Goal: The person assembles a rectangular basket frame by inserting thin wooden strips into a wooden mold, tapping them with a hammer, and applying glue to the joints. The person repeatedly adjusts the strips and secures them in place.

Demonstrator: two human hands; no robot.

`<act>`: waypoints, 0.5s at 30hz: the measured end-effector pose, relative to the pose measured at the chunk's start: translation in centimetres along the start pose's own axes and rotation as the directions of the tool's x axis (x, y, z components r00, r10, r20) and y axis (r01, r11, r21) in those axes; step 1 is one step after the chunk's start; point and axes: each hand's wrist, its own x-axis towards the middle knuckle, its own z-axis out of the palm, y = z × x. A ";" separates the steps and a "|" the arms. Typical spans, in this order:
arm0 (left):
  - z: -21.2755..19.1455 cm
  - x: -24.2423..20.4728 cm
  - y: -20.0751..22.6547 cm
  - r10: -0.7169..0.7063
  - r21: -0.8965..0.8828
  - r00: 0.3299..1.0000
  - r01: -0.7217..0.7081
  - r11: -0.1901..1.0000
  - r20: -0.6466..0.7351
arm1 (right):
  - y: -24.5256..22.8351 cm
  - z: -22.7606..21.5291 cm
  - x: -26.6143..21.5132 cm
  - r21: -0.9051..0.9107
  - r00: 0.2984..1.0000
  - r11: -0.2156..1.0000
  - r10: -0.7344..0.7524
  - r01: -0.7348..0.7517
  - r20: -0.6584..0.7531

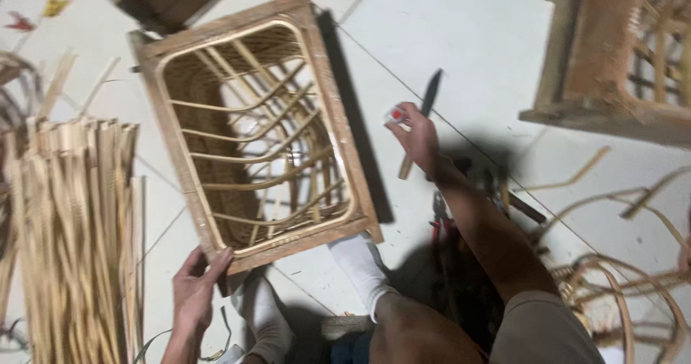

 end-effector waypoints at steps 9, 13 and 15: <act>-0.4 0.3 -1.8 -0.029 -0.039 0.999 0.028 0.999 -0.030 | -3.1 -11.9 -16.3 -0.513 0.917 0.847 0.306 -0.141 0.255; -0.4 1.3 -4.0 0.132 0.098 0.989 -0.125 0.987 -0.066 | -6.9 -11.1 -25.8 -0.607 0.669 0.625 0.716 -0.491 0.197; -0.4 1.5 -5.5 0.120 0.183 0.986 -0.097 0.978 -0.118 | -7.7 -9.8 -27.7 -0.604 0.665 0.628 0.718 -0.491 0.207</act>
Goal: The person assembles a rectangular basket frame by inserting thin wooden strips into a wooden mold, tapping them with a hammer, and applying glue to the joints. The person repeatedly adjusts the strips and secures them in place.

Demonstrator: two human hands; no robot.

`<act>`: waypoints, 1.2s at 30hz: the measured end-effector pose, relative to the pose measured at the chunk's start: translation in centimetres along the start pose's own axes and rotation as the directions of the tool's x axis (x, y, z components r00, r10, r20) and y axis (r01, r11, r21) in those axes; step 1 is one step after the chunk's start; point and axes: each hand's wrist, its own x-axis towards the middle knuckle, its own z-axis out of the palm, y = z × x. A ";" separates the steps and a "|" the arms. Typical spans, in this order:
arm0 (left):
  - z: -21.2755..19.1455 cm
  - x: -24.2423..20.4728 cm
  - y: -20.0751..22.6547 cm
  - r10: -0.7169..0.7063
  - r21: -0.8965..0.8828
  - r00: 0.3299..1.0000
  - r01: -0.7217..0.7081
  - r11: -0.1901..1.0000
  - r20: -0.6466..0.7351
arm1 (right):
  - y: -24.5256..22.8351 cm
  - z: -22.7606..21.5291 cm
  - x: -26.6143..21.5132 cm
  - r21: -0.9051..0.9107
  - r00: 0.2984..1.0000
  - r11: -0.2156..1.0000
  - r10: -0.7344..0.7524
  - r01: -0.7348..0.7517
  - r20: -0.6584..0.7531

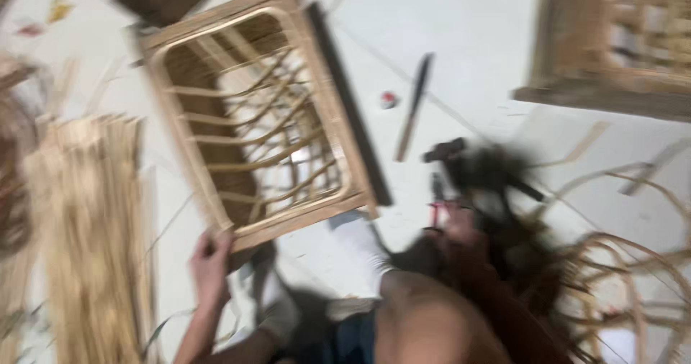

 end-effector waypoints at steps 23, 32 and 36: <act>2.2 -2.6 4.8 0.041 -0.457 0.992 0.019 0.889 0.120 | -3.0 0.3 5.9 0.429 0.993 0.896 0.100 -0.119 0.066; 2.6 -2.4 4.4 0.093 -0.461 0.990 -0.035 0.887 0.102 | -11.6 -12.6 2.6 0.700 0.980 0.714 -0.149 0.015 0.132; 2.4 -2.3 4.7 0.063 -0.410 0.992 -0.014 0.912 0.108 | -19.8 -15.1 3.3 0.444 0.811 0.863 -0.430 0.240 0.396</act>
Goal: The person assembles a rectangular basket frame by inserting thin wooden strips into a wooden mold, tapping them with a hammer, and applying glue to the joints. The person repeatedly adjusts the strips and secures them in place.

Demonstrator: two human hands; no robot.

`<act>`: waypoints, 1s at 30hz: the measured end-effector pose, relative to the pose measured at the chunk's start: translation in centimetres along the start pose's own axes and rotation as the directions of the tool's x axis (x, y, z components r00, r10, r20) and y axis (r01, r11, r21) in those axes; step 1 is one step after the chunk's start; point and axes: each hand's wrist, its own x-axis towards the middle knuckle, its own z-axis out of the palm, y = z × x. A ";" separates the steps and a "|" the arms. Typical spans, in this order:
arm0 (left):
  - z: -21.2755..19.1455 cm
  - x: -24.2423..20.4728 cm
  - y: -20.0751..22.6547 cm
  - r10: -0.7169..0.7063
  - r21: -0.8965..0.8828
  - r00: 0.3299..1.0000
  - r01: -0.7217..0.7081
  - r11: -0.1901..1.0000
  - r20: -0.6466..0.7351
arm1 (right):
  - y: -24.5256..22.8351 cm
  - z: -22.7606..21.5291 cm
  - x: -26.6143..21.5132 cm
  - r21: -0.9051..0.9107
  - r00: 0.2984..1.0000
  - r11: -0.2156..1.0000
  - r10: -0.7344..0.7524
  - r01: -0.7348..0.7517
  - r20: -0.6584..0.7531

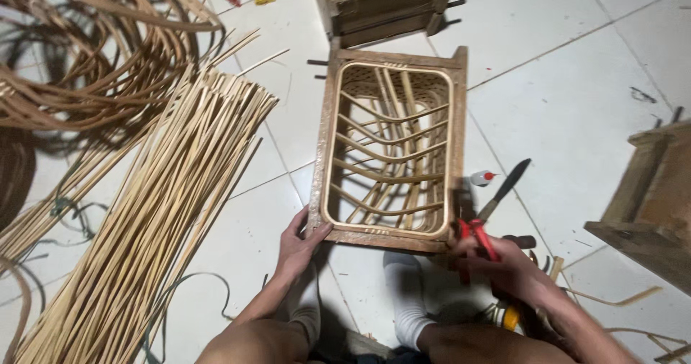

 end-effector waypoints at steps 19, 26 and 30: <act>1.7 -0.7 0.5 0.046 -0.050 0.996 -0.050 0.998 -0.072 | -22.7 11.2 8.4 -0.897 0.883 0.282 0.232 0.340 0.408; 1.4 -0.9 3.2 -0.125 -0.114 0.992 0.124 0.986 0.004 | -20.9 11.0 11.5 -0.892 0.828 0.347 0.375 0.291 0.417; 1.6 -1.2 4.3 -0.152 -0.104 0.988 0.151 0.983 -0.008 | -18.4 7.8 15.5 -0.488 0.616 0.701 0.089 0.519 0.783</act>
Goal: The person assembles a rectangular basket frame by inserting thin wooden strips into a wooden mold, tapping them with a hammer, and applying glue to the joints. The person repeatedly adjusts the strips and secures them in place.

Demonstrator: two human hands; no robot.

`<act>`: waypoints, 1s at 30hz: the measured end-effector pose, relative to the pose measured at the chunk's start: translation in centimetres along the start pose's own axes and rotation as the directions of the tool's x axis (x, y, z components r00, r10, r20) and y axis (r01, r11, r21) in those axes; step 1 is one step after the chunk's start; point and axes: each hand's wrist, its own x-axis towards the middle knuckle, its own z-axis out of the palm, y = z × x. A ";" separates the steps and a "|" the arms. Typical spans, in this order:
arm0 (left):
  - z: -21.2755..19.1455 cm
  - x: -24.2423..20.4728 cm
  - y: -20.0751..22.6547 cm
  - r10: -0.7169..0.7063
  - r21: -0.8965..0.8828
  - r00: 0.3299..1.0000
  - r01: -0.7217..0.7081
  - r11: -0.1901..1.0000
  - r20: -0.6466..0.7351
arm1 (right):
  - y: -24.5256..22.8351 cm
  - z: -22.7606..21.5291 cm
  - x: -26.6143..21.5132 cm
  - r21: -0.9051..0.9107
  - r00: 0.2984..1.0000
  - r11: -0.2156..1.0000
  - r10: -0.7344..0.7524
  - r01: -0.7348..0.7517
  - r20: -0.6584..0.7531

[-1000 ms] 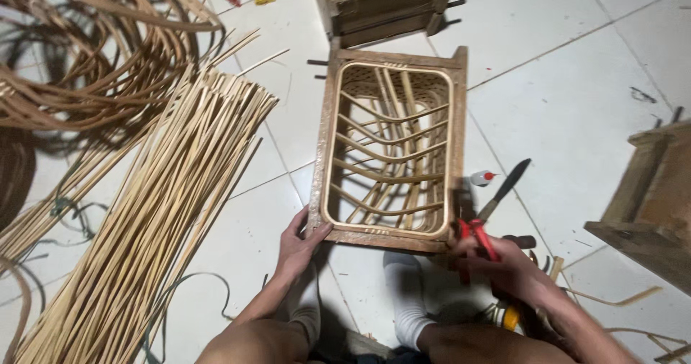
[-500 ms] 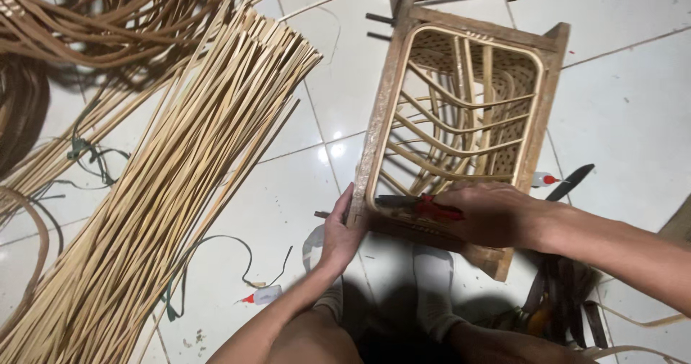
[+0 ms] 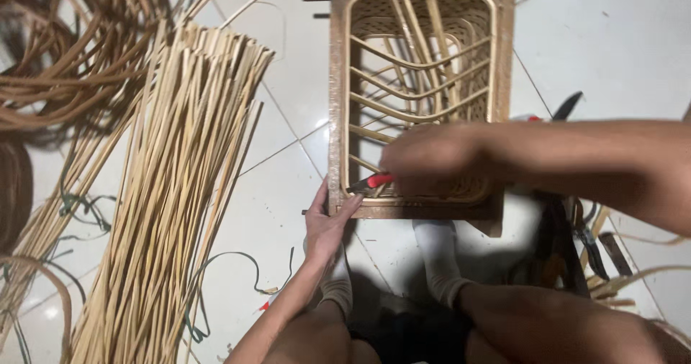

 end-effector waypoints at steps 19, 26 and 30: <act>-0.1 0.5 -1.1 0.032 -0.125 0.999 -0.031 0.992 0.005 | -8.3 -2.2 0.6 -0.275 0.882 0.858 0.467 -0.434 0.065; -0.2 0.5 -1.0 0.053 -0.059 0.999 -0.053 0.997 -0.006 | -7.9 -1.3 1.2 -0.317 0.844 0.820 0.528 -0.477 0.096; -0.2 0.3 -0.9 0.117 -0.040 0.993 -0.117 0.992 -0.007 | -7.5 -0.9 2.0 -0.304 0.810 0.796 0.576 -0.524 0.110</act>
